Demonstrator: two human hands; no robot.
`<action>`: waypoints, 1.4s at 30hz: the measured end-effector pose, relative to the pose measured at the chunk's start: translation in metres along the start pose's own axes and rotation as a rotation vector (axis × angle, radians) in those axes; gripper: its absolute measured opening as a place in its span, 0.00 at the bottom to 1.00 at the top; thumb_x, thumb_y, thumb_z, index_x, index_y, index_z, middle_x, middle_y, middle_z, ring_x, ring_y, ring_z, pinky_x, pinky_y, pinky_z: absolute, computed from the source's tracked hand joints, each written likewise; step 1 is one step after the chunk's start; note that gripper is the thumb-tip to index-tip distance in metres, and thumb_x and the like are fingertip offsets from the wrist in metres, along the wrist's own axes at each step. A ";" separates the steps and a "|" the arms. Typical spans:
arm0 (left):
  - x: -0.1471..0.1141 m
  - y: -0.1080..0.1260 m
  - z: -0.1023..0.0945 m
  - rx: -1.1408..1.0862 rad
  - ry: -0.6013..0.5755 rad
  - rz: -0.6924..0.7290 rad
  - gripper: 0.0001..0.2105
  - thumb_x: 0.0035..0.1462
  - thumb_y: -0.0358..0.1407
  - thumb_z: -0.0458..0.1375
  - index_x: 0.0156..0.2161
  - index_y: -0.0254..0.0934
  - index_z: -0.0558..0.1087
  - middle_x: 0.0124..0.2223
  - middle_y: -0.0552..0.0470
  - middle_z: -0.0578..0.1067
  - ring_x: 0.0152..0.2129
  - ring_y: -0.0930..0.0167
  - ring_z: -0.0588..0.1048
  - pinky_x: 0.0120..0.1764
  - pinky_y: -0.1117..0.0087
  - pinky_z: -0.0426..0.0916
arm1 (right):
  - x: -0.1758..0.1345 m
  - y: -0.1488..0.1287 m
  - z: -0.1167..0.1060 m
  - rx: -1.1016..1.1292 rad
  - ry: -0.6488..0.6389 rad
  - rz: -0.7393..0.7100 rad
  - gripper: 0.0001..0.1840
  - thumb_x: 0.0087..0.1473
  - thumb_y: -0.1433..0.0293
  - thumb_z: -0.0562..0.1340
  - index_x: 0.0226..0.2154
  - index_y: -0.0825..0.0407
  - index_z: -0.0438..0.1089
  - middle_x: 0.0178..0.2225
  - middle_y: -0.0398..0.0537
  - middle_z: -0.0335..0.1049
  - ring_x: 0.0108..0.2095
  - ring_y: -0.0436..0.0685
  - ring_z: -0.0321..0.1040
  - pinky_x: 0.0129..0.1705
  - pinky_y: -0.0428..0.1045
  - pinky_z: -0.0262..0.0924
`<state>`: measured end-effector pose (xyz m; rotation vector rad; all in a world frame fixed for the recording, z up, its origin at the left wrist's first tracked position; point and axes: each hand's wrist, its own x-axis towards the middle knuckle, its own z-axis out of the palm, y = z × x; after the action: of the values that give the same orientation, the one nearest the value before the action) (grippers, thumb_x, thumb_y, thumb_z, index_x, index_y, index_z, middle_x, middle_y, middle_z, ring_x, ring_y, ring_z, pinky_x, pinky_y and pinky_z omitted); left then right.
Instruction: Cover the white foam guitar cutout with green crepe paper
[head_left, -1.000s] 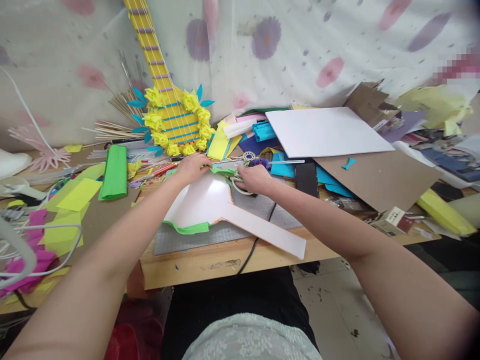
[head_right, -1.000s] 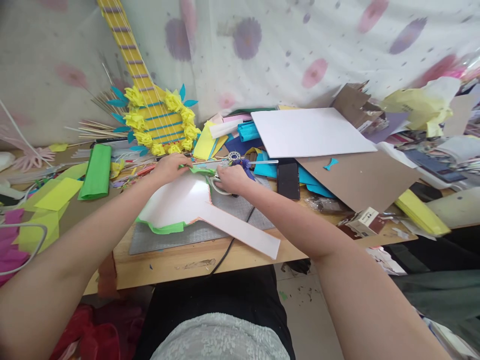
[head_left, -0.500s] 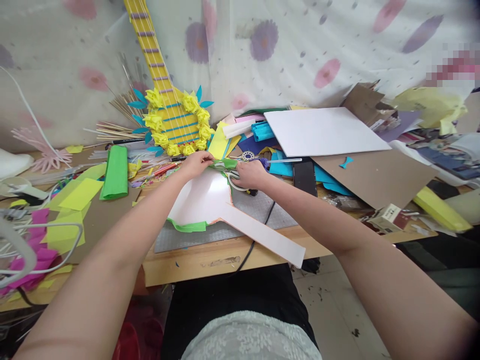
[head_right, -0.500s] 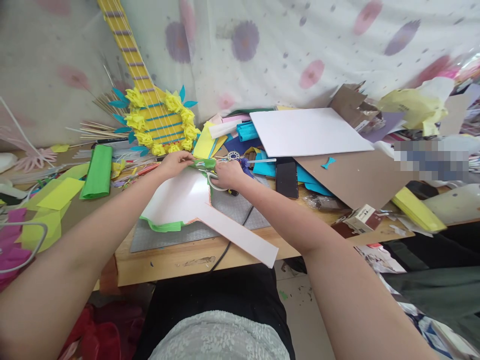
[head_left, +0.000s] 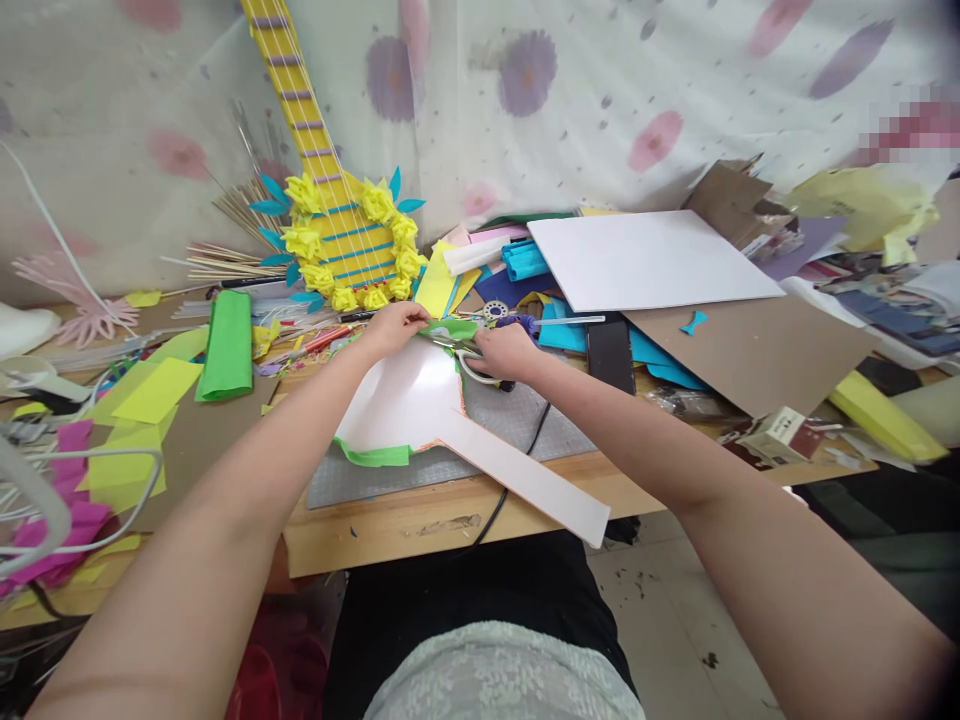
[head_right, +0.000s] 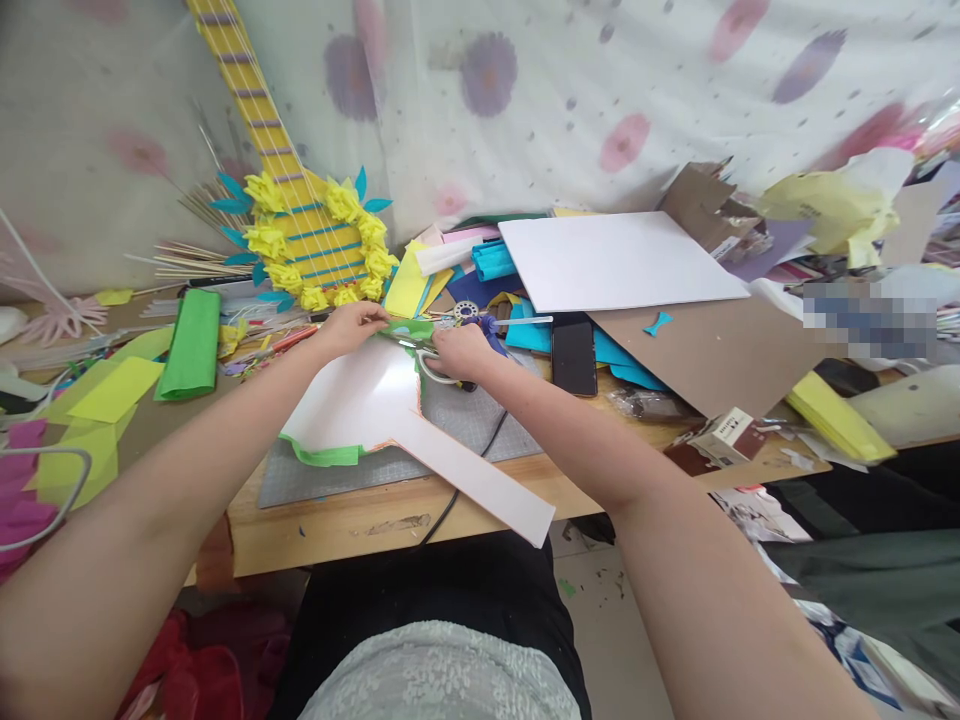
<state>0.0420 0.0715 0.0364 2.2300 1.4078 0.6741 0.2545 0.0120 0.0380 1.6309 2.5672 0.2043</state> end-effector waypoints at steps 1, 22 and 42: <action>0.001 0.000 0.000 0.003 0.000 -0.002 0.09 0.50 0.33 0.55 0.37 0.37 0.76 0.39 0.51 0.78 0.34 0.69 0.73 0.41 0.69 0.66 | -0.001 0.001 0.001 -0.002 -0.001 0.001 0.26 0.58 0.54 0.51 0.46 0.58 0.67 0.38 0.62 0.75 0.41 0.65 0.73 0.35 0.52 0.58; -0.005 0.011 -0.006 0.379 -0.063 0.061 0.14 0.53 0.31 0.53 0.42 0.42 0.77 0.45 0.50 0.77 0.43 0.63 0.72 0.41 0.68 0.65 | -0.010 0.007 0.002 -0.003 0.046 0.045 0.26 0.54 0.54 0.54 0.46 0.58 0.66 0.41 0.60 0.74 0.41 0.65 0.72 0.35 0.52 0.57; 0.001 -0.009 0.001 -0.060 -0.011 0.010 0.12 0.50 0.37 0.55 0.37 0.36 0.77 0.38 0.50 0.78 0.35 0.67 0.73 0.39 0.68 0.67 | -0.003 0.006 0.002 -0.060 -0.003 0.003 0.22 0.57 0.57 0.53 0.47 0.56 0.65 0.36 0.57 0.76 0.38 0.64 0.73 0.33 0.50 0.55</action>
<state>0.0367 0.0757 0.0305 2.1931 1.3537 0.6966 0.2616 0.0118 0.0372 1.6135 2.5305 0.2755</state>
